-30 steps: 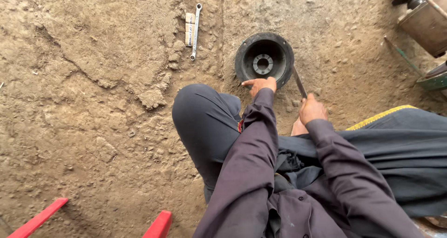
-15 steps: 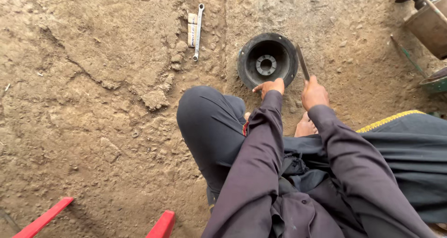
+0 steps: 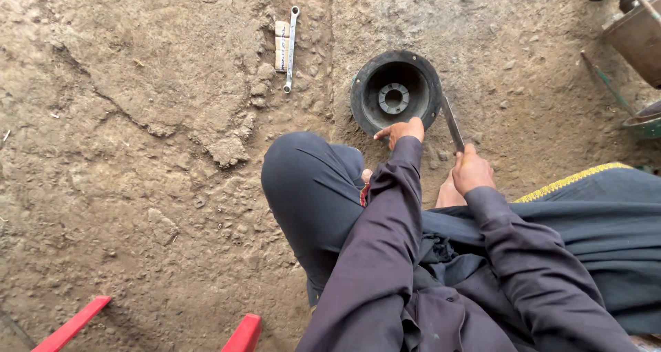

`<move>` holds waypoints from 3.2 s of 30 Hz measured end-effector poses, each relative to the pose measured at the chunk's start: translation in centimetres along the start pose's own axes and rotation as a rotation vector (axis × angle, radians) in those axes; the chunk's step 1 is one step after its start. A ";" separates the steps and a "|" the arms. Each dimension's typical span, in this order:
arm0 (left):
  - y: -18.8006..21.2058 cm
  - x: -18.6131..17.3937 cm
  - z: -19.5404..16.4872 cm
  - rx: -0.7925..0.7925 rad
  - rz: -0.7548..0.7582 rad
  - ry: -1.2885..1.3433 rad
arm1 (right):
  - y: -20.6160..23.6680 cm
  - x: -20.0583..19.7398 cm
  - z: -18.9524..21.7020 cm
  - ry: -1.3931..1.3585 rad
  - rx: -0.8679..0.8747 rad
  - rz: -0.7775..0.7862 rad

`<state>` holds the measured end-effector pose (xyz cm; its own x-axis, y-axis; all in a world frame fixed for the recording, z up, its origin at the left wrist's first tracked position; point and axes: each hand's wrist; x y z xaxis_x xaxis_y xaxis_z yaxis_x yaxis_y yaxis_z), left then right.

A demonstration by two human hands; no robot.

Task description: The person sits on the ground holding a round black metal component steady with one hand and repeatedly runs a flat file along its rim with the other hand, working around the edge of the part. A wrench lies on the ground nearby and is not used.

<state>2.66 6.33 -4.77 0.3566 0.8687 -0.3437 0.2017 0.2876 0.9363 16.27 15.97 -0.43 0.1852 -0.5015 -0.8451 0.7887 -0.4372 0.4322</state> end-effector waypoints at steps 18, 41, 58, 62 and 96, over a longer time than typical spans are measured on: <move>-0.1 -0.2 0.0 -0.004 0.013 0.004 | -1.5 0.6 1.4 -0.043 -0.037 -0.030; 0.3 -0.8 -0.6 -0.002 0.023 0.013 | -4.6 0.5 2.5 -0.002 -0.100 -0.061; -3.2 2.0 -0.9 0.216 -0.070 -0.267 | -4.6 -2.7 4.3 0.044 -0.024 -0.022; -3.3 3.1 -0.4 0.227 0.251 -0.137 | -4.2 -3.7 3.2 -0.073 -0.011 0.127; 3.6 2.5 7.5 0.134 0.243 0.386 | 4.5 -7.4 -2.0 -0.856 0.279 -0.236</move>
<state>11.11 6.56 -2.78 0.0478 0.9981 -0.0395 0.2793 0.0246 0.9599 19.62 19.22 7.13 -0.5451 -0.7079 -0.4491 0.5605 -0.7061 0.4327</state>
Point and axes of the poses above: each hand's wrist, its own y-axis away from the middle knuckle, its own x-axis out of the palm, z = x × y, and after that the axes turned 9 degrees about -x, right-handed
